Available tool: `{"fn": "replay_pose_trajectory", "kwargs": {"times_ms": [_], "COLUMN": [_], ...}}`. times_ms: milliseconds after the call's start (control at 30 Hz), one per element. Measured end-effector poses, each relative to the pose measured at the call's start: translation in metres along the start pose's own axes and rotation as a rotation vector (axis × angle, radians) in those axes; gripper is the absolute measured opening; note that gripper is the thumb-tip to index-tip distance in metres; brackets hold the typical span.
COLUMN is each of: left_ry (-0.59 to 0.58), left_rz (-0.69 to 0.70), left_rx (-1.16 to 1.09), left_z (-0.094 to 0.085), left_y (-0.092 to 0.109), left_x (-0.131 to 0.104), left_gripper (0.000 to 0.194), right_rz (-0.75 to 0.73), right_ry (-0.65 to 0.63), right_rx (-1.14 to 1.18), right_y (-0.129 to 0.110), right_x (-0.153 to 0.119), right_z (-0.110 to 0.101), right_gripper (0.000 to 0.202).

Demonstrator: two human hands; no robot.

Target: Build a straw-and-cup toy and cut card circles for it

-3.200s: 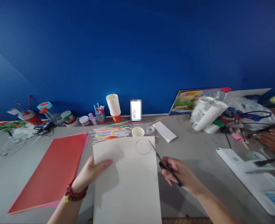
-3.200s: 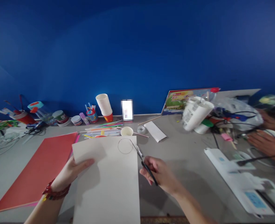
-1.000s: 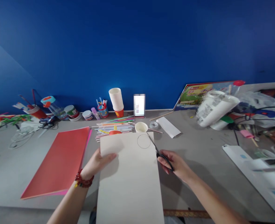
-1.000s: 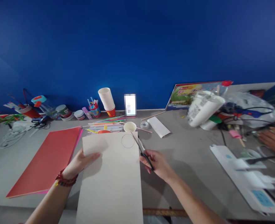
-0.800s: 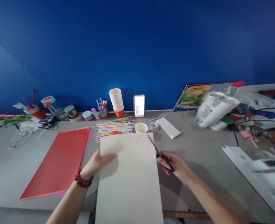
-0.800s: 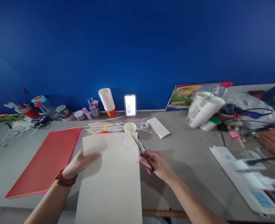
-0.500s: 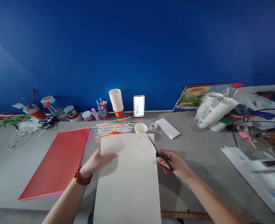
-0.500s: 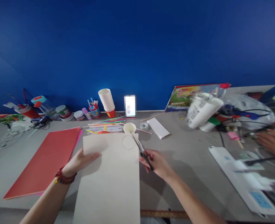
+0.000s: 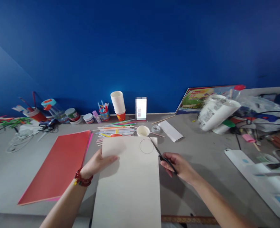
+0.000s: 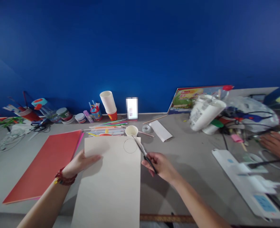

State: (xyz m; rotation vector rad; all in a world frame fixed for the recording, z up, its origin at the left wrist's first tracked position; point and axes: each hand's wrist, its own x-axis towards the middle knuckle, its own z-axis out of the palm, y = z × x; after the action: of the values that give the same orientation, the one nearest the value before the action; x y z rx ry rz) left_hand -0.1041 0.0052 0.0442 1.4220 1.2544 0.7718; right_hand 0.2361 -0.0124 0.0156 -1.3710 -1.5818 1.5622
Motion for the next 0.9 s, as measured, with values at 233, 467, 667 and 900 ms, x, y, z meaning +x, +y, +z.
{"fn": "replay_pose_trajectory", "kwargs": {"times_ms": [233, 467, 667, 900], "left_ry": [-0.044, -0.105, -0.134, -0.163], "left_rz": [0.034, 0.022, 0.013, -0.018], "left_rx": [0.046, 0.043, 0.027, 0.028], "left_z": [-0.006, -0.009, -0.013, -0.014], "left_y": [0.007, 0.006, 0.002, 0.007], "left_x": [0.004, 0.006, 0.010, 0.014], "left_gripper": [0.051, 0.052, 0.057, 0.058], "right_rz": [0.015, 0.006, -0.006, 0.002], "right_ry": [0.005, -0.037, -0.071, -0.101], "right_rx": [0.015, 0.053, 0.052, 0.035], "right_y": [-0.013, -0.014, -0.010, -0.008], "right_x": [-0.001, -0.002, -0.003, -0.002], "right_z": [-0.004, -0.008, -0.012, -0.019], "right_gripper": [0.054, 0.055, 0.054, 0.052]}}
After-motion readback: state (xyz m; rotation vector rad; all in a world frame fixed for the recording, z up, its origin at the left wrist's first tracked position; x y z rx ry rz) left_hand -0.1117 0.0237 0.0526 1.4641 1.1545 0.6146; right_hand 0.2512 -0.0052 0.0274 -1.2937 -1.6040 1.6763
